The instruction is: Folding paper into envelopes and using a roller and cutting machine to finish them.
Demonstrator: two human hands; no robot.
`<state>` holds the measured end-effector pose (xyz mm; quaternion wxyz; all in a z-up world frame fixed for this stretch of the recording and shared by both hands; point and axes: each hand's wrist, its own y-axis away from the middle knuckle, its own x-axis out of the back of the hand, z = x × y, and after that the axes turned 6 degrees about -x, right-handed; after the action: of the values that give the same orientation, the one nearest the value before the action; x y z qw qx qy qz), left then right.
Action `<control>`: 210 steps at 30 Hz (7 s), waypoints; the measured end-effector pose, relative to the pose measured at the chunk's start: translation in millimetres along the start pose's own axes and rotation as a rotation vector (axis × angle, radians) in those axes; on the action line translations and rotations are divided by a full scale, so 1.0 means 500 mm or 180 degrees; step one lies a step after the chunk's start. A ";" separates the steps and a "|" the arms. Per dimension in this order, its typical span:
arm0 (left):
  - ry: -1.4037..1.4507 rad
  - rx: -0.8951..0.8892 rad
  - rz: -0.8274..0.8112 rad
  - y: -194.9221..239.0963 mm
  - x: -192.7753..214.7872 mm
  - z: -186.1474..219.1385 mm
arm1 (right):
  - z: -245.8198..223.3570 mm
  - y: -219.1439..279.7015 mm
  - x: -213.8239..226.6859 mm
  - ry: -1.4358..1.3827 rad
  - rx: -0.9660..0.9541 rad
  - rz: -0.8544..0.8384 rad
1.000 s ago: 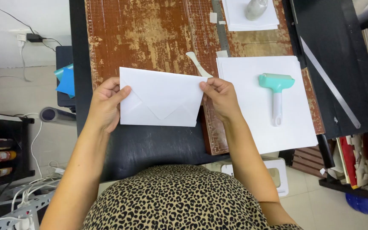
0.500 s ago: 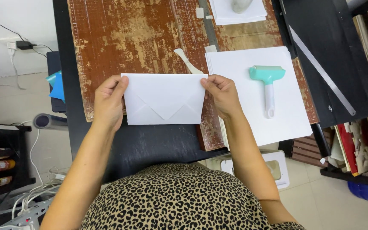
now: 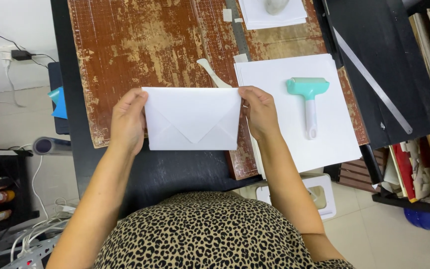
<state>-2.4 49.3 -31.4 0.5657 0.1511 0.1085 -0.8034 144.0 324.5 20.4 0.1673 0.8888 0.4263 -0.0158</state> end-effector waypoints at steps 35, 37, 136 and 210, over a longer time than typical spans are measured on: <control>-0.0233 0.0866 -0.1262 0.101 -0.069 0.144 | -0.081 -0.042 0.008 0.0514 0.0411 -0.0476; -0.0245 0.0854 -0.1286 0.099 -0.069 0.142 | -0.071 -0.054 0.016 0.0508 0.0357 -0.0457; -0.2256 -0.2317 -0.0585 0.151 -0.177 0.301 | -0.143 0.175 -0.249 0.1824 0.3497 -0.0620; -0.1734 -0.2032 -0.0666 0.132 -0.140 0.277 | -0.125 0.159 -0.216 0.1885 0.3409 -0.0923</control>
<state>64.9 40.5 122.8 0.5076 -0.2608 0.2130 -0.7931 128.6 216.5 120.5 -0.4301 0.7492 0.5037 -0.0027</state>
